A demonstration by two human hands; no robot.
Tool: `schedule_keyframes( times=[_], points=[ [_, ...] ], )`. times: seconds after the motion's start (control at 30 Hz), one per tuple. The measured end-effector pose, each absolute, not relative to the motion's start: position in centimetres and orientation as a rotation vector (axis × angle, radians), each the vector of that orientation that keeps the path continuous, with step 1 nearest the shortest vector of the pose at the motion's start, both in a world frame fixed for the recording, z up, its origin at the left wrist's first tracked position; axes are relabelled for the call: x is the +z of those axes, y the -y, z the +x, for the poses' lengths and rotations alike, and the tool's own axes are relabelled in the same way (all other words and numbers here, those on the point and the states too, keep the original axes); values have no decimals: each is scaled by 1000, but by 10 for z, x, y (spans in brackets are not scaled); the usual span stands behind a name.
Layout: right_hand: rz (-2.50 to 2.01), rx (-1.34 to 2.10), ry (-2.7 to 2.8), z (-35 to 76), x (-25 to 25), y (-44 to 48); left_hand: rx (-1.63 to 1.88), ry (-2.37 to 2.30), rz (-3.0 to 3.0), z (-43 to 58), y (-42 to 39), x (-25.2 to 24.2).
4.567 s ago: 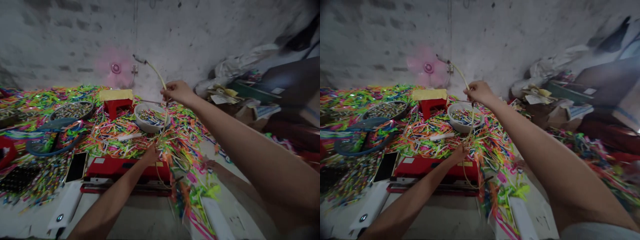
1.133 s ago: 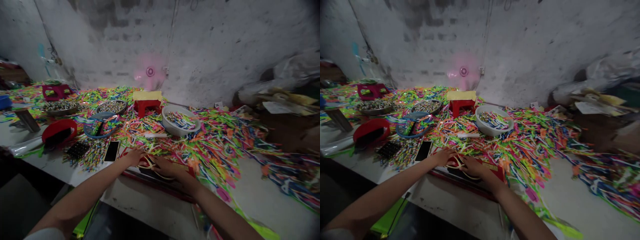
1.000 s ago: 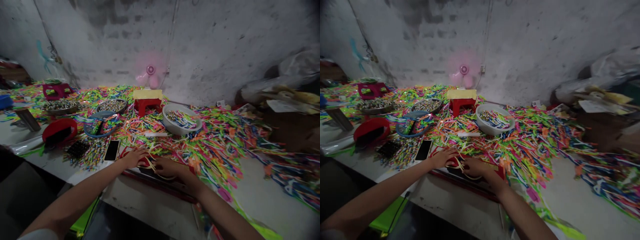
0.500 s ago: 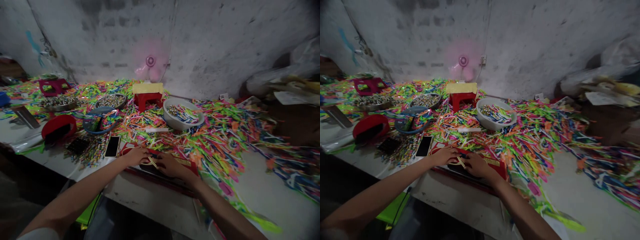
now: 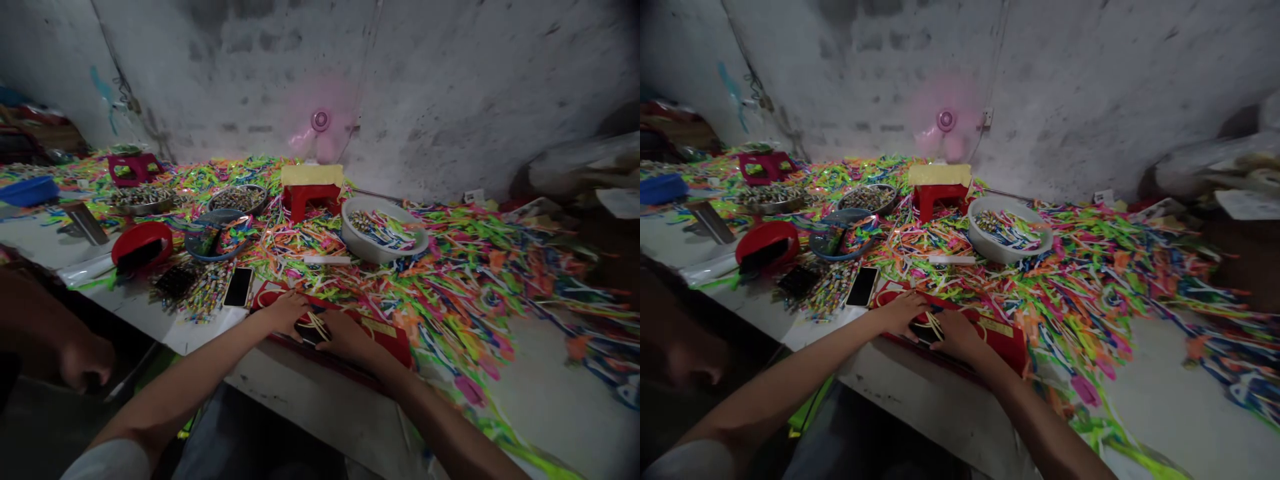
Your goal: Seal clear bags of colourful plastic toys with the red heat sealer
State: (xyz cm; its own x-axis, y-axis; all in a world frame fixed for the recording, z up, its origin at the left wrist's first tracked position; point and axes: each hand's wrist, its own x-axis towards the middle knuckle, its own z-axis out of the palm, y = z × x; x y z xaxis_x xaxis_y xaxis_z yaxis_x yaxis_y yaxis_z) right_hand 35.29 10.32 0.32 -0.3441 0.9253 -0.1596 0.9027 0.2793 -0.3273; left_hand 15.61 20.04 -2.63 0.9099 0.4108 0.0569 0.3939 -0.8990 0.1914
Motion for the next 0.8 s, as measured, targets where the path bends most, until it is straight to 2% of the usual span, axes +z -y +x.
schedule_keyframes(
  times=[0.17, 0.47, 0.63, 0.8],
  points=[
    [-1856, 454, 2505, 349, 5, -112, 163, -509, 2957, 162, -205, -17],
    [-1744, 792, 2653, 343, 22, -141, -81, -424, 3042, 168, -215, 3],
    [-1629, 924, 2600, 348, 18, -142, -12, -333, 3007, 166, -220, -2],
    [-1630, 779, 2548, 349, -2, -139, 190, -586, 3113, 156, -185, -11]
  ],
)
